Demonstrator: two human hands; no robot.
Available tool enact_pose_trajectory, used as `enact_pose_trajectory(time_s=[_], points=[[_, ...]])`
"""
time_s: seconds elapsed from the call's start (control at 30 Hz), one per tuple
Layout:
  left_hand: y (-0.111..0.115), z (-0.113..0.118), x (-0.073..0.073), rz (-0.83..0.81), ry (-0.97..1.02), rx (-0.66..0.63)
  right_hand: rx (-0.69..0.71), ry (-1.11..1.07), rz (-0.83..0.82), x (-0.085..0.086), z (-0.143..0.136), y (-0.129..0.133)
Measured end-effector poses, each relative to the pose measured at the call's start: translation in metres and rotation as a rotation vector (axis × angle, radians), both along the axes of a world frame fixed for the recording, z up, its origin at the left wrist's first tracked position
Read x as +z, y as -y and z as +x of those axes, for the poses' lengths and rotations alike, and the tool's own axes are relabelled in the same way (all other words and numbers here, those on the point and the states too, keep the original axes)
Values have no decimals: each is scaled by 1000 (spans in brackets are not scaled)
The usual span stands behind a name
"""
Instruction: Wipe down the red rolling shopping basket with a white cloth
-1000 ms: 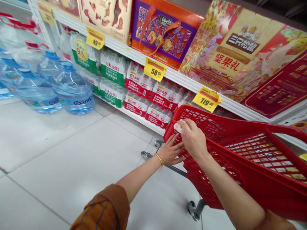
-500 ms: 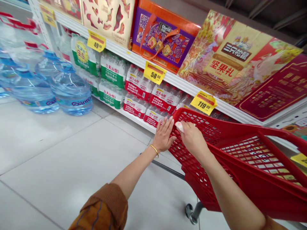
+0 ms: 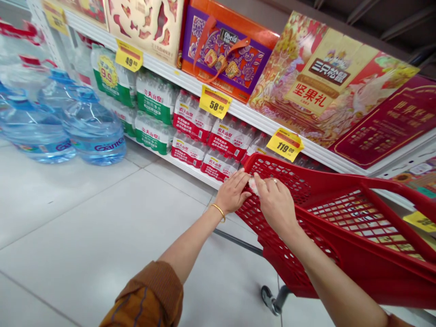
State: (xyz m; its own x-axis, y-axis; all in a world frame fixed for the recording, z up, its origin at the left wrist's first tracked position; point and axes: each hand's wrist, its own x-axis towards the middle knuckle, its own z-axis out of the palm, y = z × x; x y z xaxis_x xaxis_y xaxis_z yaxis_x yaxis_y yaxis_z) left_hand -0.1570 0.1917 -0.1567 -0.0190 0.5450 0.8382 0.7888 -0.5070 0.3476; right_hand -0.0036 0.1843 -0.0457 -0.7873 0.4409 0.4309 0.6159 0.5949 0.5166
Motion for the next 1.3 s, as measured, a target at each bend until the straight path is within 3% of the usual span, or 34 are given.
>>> enact_pose_trajectory(time_s=[0.33,0.57,0.73,0.9,1.03,1.13,1.3], points=[[13,18,2,-7,-56,-74,-70,7,-55,5,46,17],[42,32,9,-65,-86,-104,-38,-54,-136,8,75,40],[65,37,21,-148,-153,-100,-41,-152,-236,8,73,53],[84,43,46,-275,-278,-35,-220,-226,-252,5,64,62],[95,53,63,-391,-304,-19,-201,-171,-316,7,58,73],[100,59,66,-421,-209,-38,-182,-177,-369,10,53,80],[107,60,62,-467,-252,21,-132,-206,-412,14,49,88]])
